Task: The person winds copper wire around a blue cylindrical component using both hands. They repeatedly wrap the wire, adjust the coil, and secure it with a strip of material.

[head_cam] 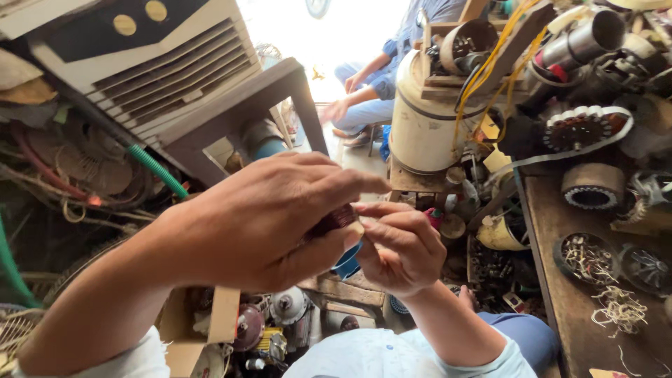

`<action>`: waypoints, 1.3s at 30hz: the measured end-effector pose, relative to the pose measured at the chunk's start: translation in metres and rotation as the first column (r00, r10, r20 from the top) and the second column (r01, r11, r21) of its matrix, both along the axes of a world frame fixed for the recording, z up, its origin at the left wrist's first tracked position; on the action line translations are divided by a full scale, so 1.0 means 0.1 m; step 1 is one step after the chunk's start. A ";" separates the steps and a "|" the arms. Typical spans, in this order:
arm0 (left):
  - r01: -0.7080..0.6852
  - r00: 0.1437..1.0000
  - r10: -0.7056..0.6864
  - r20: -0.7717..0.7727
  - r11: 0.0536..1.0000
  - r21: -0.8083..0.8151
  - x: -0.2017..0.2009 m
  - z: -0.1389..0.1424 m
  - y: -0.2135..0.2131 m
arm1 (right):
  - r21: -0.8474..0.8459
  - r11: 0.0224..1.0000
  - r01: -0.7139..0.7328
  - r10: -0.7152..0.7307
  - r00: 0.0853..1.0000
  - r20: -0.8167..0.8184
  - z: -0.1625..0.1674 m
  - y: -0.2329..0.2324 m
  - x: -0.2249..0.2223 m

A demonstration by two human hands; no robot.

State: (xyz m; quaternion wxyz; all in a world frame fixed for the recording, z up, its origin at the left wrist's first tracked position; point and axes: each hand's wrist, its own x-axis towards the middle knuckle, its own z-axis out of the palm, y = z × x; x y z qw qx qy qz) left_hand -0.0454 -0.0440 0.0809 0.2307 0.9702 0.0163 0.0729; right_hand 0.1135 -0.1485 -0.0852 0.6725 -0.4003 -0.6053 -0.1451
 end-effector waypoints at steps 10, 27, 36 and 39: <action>0.071 0.965 -0.061 0.256 0.997 -0.032 0.00 -0.14 0.07 | -0.176 0.984 -0.021 0.045 0.991 0.130 0.31 -0.13 0.24; 0.012 0.984 -0.005 0.179 0.999 -0.035 0.01 -0.13 -0.04 | -0.423 0.873 -0.241 0.229 0.970 -0.079 0.60 -0.38 0.27; -0.023 0.975 0.026 0.222 1.000 -0.018 0.02 -0.29 -0.16 | -0.490 0.635 -0.597 0.418 0.799 -0.433 0.56 -0.36 0.50; -0.026 0.973 0.020 0.232 0.999 0.023 -0.02 -0.32 -0.14 | -0.480 0.555 -0.679 0.472 0.732 -0.491 0.50 -0.25 0.53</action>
